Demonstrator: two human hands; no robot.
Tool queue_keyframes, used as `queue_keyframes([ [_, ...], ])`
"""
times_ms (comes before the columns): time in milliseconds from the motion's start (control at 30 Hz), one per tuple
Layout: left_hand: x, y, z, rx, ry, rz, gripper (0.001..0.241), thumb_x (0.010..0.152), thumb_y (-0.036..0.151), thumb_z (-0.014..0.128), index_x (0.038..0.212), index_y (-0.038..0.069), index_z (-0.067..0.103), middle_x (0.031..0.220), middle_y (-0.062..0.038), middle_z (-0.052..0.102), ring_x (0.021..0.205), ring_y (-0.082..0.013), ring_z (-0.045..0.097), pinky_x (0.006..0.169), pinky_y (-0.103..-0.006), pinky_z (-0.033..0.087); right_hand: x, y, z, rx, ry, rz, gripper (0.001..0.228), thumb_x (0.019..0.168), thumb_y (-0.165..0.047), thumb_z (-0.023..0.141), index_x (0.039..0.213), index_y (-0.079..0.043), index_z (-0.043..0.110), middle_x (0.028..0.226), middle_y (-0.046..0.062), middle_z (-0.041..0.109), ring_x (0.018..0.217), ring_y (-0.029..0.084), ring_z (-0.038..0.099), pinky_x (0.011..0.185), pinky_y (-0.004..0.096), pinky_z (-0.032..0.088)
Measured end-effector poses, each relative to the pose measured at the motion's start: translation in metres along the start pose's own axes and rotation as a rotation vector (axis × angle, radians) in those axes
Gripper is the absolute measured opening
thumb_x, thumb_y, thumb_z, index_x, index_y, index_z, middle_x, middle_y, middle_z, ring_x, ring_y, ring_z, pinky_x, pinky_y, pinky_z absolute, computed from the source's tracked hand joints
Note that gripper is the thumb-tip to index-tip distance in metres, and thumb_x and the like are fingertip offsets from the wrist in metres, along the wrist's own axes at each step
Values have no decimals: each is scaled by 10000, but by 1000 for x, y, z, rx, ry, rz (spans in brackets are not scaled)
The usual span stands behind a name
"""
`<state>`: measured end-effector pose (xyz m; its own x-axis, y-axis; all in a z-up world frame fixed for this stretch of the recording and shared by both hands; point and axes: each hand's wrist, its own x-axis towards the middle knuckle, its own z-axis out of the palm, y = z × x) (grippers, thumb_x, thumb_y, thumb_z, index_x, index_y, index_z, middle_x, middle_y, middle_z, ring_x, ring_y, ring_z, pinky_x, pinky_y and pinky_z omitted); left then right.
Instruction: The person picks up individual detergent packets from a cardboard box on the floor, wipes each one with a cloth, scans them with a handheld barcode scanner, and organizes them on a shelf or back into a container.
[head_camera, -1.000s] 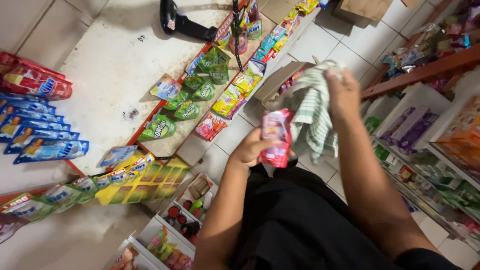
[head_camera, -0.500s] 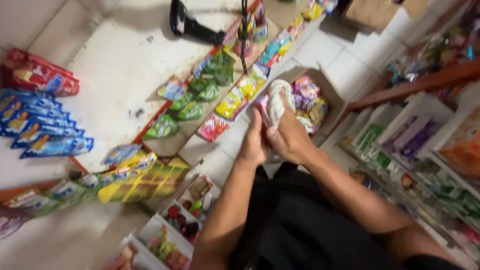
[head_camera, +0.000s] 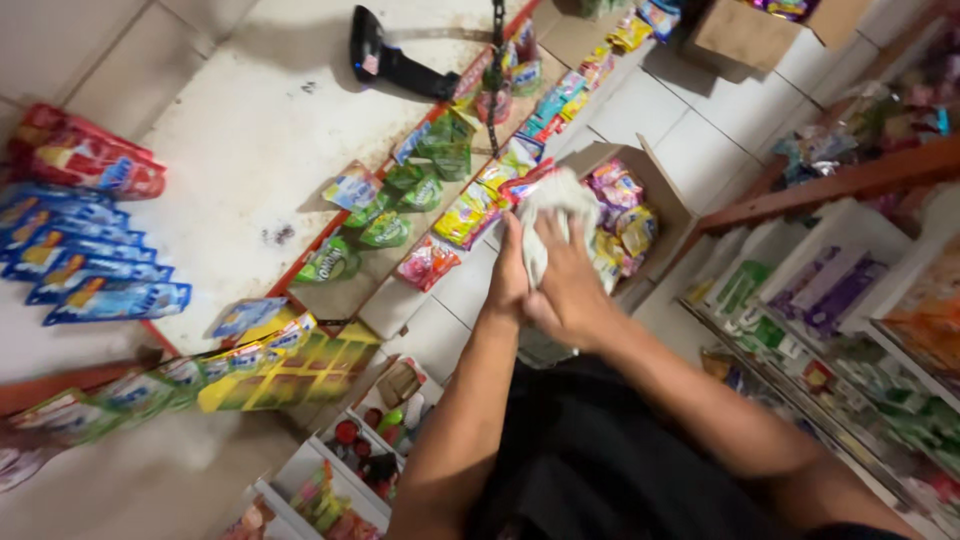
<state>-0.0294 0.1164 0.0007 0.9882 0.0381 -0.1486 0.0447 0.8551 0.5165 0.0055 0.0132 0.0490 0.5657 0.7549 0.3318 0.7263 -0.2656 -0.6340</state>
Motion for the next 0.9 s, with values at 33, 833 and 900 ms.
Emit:
queue_keyframes([
  [33,0,-6,-1,4,-17,-15,895,1006,699,353,1650,102,179,1679,-104,269,1558,-268,261,1259,-439,255,-3,3,0,-76,1,-17,757,1000,-545,388,1499,24,386,1552,379,339,1500,558,253,1221,695,92],
  [833,18,15,-53,-360,-190,59,625,1066,607,568,1479,144,499,1023,-91,665,745,-242,657,648,-411,560,-64,48,-6,1060,483,511,480,1058,-381,500,1317,7,611,1242,120,705,1133,250,689,1021,401,547],
  [900,26,-6,-51,1,169,159,565,1105,517,596,1364,20,531,1048,-75,639,869,-191,632,773,-364,533,-61,38,5,760,228,436,482,1062,-397,502,1279,23,597,1279,167,626,1162,305,588,1037,436,468],
])
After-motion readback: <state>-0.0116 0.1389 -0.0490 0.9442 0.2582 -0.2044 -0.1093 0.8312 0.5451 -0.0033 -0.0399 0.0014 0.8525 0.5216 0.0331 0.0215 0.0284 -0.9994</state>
